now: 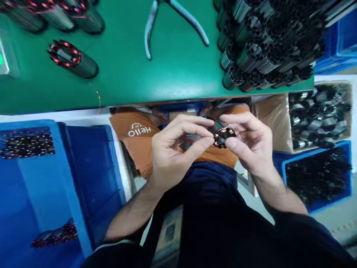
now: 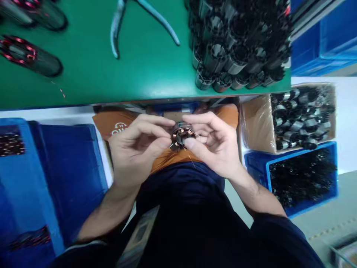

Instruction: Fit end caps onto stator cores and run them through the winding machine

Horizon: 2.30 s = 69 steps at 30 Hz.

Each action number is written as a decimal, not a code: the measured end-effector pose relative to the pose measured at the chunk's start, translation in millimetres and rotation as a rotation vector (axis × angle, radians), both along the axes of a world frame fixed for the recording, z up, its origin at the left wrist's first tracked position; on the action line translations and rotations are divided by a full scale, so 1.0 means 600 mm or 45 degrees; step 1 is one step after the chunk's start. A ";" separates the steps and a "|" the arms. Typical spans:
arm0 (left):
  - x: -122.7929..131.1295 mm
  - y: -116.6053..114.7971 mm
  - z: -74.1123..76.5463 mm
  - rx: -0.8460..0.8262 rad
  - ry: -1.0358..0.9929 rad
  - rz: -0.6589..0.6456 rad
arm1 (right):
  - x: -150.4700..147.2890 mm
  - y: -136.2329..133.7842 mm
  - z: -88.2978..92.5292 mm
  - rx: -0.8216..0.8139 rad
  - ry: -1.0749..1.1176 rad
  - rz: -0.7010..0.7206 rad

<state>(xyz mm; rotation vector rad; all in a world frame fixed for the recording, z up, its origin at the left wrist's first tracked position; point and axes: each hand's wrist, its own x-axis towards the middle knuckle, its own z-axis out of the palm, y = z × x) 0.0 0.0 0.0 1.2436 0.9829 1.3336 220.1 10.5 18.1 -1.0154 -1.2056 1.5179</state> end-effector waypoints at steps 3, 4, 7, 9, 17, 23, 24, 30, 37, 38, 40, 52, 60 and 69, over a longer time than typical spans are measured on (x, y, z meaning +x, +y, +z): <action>0.006 -0.008 -0.036 -0.208 -0.107 -0.043 | 0.010 -0.006 -0.005 -0.051 0.069 0.016; 0.006 -0.009 -0.045 -0.256 -0.141 -0.045 | 0.013 -0.008 -0.004 -0.061 0.072 0.019; 0.000 -0.004 -0.057 -0.336 -0.244 -0.003 | 0.018 -0.012 0.005 -0.071 0.014 0.020; -0.010 0.004 -0.047 -0.278 -0.244 -0.073 | 0.019 -0.011 0.013 -0.064 -0.040 0.051; -0.030 0.012 -0.008 -0.137 -0.103 -0.311 | 0.017 -0.003 0.003 0.077 -0.033 0.195; -0.029 -0.006 -0.082 -0.398 -0.147 -0.289 | 0.023 -0.010 -0.009 0.054 -0.025 0.086; -0.034 -0.006 -0.088 -0.362 -0.142 -0.246 | 0.023 -0.010 -0.009 0.044 -0.048 0.070; -0.056 -0.007 -0.030 0.304 0.428 -0.090 | 0.004 -0.006 -0.015 -0.062 -0.134 0.115; -0.043 -0.017 -0.012 0.372 0.589 -0.036 | -0.003 0.002 0.002 0.242 -0.359 0.145; -0.042 -0.016 -0.015 0.447 0.618 -0.007 | -0.002 0.006 0.005 0.325 -0.406 0.122; -0.041 -0.013 -0.018 0.572 0.652 0.042 | 0.002 0.012 0.006 0.403 -0.422 0.052; -0.033 0.011 0.003 0.364 0.484 0.245 | -0.020 -0.019 -0.007 0.538 -0.405 -0.143; -0.026 0.000 0.003 0.302 0.558 0.313 | -0.015 -0.012 0.005 0.369 -0.481 -0.172; -0.023 -0.007 0.006 0.234 0.566 0.212 | -0.012 -0.004 0.002 0.529 -0.593 -0.194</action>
